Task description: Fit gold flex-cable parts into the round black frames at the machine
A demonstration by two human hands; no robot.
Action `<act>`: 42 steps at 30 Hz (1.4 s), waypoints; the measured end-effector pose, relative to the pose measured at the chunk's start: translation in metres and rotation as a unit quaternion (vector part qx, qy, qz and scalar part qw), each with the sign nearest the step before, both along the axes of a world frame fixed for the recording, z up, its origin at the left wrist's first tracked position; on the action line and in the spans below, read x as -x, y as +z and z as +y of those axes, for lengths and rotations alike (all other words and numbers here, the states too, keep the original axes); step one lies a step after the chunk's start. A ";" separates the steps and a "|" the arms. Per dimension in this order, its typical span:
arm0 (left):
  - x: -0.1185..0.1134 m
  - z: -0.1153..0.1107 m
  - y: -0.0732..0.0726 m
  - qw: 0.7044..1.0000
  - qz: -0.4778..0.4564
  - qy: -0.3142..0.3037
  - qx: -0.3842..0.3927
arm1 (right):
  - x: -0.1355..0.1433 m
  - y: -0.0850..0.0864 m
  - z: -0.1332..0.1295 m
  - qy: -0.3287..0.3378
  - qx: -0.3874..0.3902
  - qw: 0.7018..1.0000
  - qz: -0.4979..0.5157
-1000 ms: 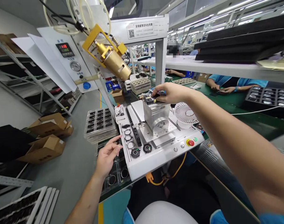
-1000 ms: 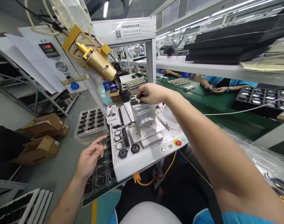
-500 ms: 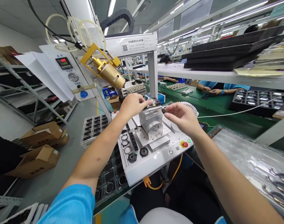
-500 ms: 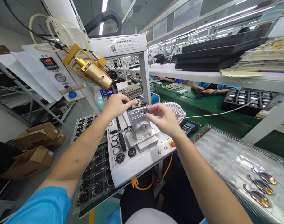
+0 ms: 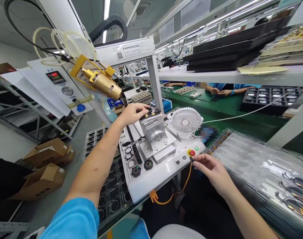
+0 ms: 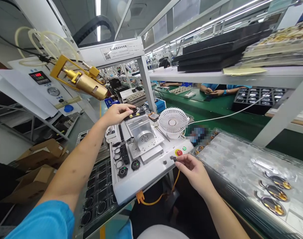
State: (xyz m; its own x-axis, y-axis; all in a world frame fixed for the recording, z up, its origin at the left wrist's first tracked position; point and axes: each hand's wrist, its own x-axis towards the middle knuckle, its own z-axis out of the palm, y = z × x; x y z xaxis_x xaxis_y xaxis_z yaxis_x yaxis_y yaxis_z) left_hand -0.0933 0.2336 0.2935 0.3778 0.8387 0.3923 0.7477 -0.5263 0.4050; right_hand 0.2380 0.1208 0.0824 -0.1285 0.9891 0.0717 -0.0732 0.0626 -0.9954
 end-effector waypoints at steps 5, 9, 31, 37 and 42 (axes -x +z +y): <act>-0.007 0.004 0.010 0.999 0.013 0.036 -0.016 | -0.005 -0.004 -0.002 -0.009 0.002 1.000 0.005; -0.015 -0.006 0.011 0.993 0.080 0.078 -0.034 | -0.012 -0.011 -0.007 -0.009 0.013 1.000 -0.009; -0.012 -0.029 -0.030 0.990 0.116 0.048 -0.062 | 0.002 -0.070 0.050 0.035 0.019 0.879 -0.476; -0.005 -0.026 -0.027 0.995 0.081 0.020 -0.058 | 0.001 -0.074 0.046 0.030 0.018 0.880 -0.474; 0.005 -0.059 -0.036 0.993 0.020 0.024 -0.116 | 0.003 -0.071 0.041 0.026 0.006 0.888 -0.459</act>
